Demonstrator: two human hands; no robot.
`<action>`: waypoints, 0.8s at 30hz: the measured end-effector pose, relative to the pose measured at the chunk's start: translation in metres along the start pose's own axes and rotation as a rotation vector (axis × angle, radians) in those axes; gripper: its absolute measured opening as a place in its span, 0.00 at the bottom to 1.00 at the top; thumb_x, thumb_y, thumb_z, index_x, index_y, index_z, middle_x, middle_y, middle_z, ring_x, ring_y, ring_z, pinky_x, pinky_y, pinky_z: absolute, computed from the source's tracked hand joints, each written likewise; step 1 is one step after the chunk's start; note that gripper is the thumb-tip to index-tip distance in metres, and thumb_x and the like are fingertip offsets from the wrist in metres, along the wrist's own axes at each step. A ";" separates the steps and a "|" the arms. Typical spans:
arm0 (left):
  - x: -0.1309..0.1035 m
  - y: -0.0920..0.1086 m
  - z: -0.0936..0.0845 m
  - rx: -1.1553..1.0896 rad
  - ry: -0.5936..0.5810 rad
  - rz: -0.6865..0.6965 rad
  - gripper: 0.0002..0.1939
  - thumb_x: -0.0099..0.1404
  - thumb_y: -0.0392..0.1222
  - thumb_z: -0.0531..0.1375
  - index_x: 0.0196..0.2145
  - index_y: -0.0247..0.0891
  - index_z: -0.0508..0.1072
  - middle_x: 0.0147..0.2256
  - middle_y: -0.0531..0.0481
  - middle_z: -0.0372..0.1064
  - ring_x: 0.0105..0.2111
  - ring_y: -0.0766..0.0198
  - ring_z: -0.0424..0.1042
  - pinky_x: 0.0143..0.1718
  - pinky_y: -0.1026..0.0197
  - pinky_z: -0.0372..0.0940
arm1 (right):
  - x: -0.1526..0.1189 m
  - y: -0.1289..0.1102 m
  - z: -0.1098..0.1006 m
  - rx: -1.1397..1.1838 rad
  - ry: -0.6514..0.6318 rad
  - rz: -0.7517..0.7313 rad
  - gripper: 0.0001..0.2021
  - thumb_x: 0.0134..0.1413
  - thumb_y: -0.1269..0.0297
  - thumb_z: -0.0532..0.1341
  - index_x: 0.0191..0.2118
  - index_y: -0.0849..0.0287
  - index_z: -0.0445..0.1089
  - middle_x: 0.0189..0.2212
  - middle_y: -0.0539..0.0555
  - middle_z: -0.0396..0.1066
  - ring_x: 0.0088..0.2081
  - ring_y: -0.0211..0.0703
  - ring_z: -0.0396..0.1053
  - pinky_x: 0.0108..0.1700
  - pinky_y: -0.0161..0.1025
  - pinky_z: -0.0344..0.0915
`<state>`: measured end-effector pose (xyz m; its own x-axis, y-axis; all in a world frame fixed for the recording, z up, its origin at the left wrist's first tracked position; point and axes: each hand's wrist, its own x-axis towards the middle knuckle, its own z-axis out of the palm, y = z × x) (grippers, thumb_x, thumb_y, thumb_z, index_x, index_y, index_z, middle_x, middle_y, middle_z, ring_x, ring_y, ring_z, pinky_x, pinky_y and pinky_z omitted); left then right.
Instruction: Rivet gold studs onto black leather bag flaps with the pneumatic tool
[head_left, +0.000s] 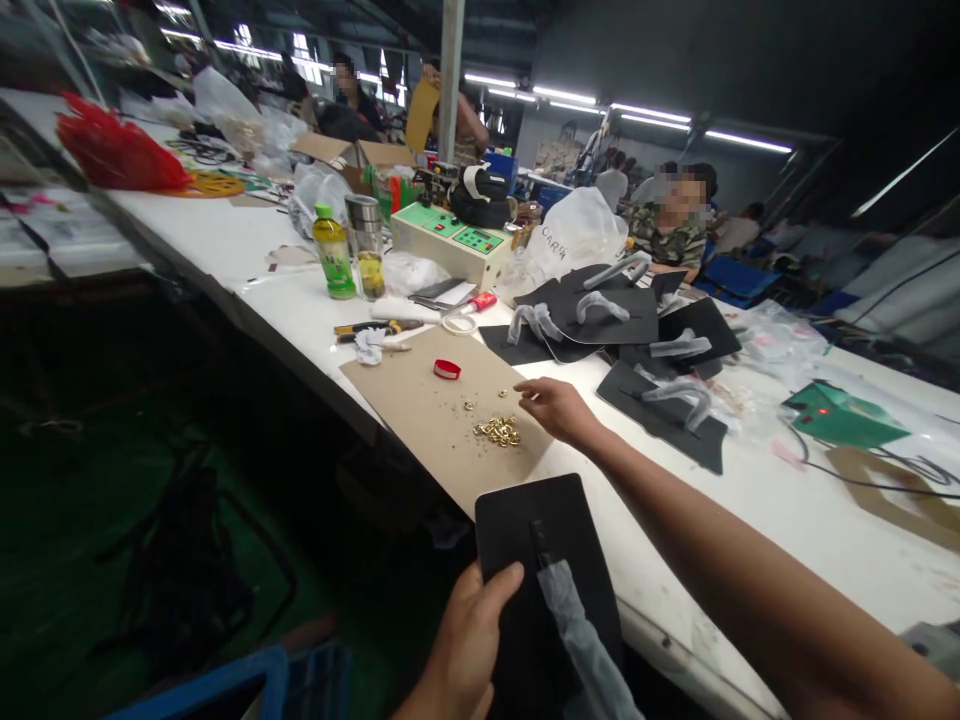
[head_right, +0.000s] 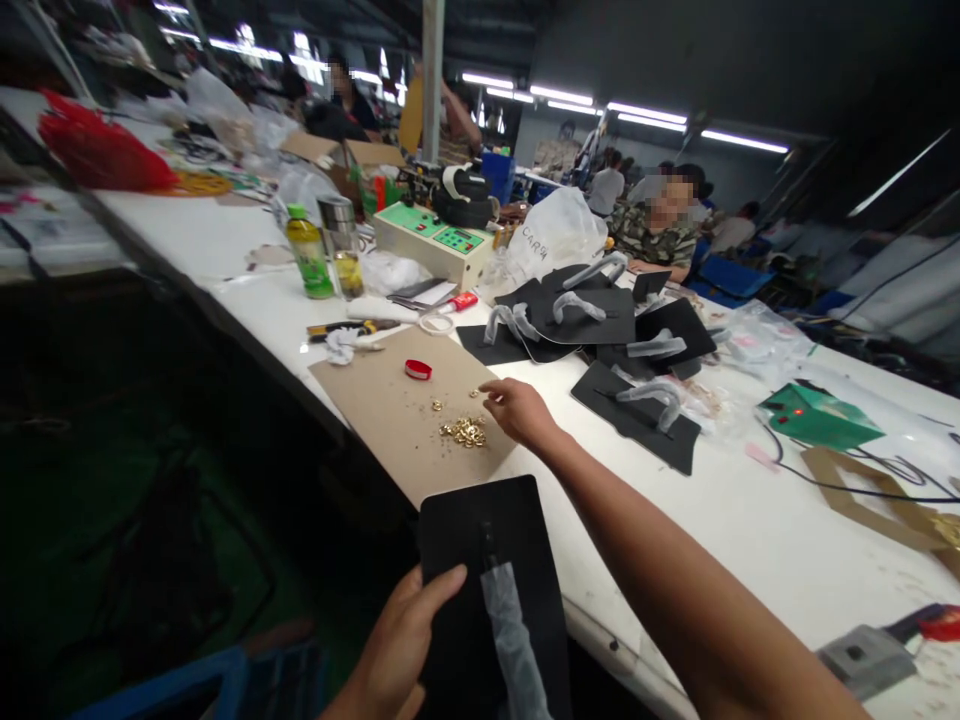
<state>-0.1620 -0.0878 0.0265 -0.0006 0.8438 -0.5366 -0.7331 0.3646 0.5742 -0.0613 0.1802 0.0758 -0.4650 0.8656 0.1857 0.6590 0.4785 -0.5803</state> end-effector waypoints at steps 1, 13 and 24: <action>0.000 0.001 0.000 -0.002 -0.003 -0.003 0.22 0.57 0.49 0.72 0.46 0.35 0.82 0.44 0.38 0.83 0.48 0.42 0.81 0.52 0.44 0.73 | 0.014 0.008 0.012 -0.010 -0.013 0.001 0.14 0.58 0.73 0.68 0.49 0.57 0.81 0.42 0.55 0.80 0.38 0.43 0.76 0.47 0.39 0.71; 0.012 0.020 0.002 0.017 0.007 -0.030 0.22 0.59 0.51 0.72 0.47 0.36 0.83 0.44 0.39 0.83 0.46 0.43 0.82 0.52 0.45 0.74 | 0.060 0.041 0.056 -0.090 -0.038 0.088 0.04 0.59 0.65 0.69 0.34 0.55 0.83 0.34 0.54 0.82 0.36 0.46 0.76 0.45 0.41 0.68; -0.004 0.024 0.000 0.016 0.044 0.001 0.25 0.60 0.49 0.72 0.52 0.33 0.81 0.45 0.39 0.83 0.48 0.43 0.82 0.54 0.45 0.74 | -0.060 -0.021 -0.014 0.304 0.236 0.138 0.13 0.61 0.55 0.67 0.41 0.59 0.81 0.35 0.54 0.81 0.35 0.45 0.76 0.42 0.41 0.71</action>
<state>-0.1791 -0.0824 0.0424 -0.0317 0.8262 -0.5625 -0.7224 0.3700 0.5841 -0.0388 0.1207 0.0883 -0.2126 0.9457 0.2461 0.4847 0.3207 -0.8138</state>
